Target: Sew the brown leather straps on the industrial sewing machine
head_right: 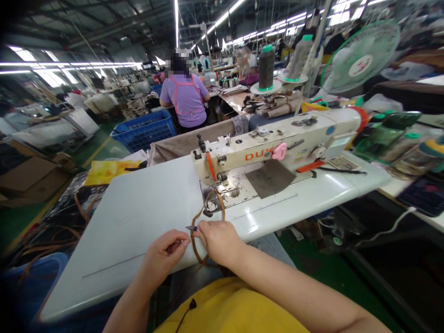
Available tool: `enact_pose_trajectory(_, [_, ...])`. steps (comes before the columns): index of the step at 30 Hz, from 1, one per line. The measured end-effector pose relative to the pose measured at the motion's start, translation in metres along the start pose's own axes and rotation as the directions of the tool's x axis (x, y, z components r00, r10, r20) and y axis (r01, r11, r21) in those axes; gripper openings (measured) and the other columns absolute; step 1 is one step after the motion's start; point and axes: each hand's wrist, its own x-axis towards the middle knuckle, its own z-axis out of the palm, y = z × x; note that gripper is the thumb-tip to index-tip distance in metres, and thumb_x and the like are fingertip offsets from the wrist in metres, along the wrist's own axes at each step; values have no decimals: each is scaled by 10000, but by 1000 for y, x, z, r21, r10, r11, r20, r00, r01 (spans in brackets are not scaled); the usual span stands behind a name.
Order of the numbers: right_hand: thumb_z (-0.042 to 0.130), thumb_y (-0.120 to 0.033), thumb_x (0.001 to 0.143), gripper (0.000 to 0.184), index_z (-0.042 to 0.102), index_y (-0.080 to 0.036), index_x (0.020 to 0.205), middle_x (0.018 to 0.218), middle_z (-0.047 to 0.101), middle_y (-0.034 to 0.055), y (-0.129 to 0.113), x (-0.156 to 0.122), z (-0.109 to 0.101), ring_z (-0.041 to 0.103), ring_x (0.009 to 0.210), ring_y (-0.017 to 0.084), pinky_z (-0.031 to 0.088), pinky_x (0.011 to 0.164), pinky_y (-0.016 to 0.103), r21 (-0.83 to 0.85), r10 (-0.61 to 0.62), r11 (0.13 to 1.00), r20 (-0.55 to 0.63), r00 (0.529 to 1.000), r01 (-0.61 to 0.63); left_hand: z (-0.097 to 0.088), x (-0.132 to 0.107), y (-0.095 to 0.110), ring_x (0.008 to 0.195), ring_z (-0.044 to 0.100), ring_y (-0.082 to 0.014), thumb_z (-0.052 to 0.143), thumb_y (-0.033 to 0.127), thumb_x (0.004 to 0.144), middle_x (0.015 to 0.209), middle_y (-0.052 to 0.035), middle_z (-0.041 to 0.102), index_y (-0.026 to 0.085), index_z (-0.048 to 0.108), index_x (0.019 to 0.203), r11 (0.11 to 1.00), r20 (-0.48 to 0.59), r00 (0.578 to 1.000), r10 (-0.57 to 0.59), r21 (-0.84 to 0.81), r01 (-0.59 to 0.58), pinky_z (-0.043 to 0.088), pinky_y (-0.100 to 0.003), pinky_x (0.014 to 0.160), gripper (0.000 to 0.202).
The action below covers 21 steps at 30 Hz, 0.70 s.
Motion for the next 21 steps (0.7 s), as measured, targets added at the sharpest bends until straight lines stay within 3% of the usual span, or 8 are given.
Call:
enact_pose_trajectory(14, [495,-406,1108,250,626,-205,1035,917,762,49,5,-5,-4,723,847,216,368,660,304,66,62,996,-50,997,-59,-1,-1,-6,718,562,-186,601,439,958,791,-12,638,244,739,892,999,35,999,-38,23,37,433,-312,675,248])
enact_pose_trajectory(17, [548,-409,1083,223,636,-212,1029,922,756,40,10,-8,-10,712,857,211,376,679,295,139,119,984,-69,991,-109,-28,0,-17,846,653,-235,623,557,921,886,-28,724,261,752,921,989,-24,991,-129,65,131,490,-343,756,324])
enact_pose_trajectory(19, [569,-411,1070,213,639,-213,1032,931,748,39,16,-12,-14,699,867,208,388,700,291,181,149,975,-92,985,-131,-59,-3,-32,948,679,-274,635,623,883,970,-29,755,275,756,941,967,-177,964,-199,126,222,518,-377,830,372])
enact_pose_trajectory(21, [545,-412,1075,229,636,-208,1025,949,736,46,26,-18,-17,682,876,204,402,725,291,211,178,966,-129,976,-148,-93,-10,-54,1044,673,-316,606,629,880,1056,-34,755,288,746,993,903,-417,879,-231,245,354,530,-431,900,386])
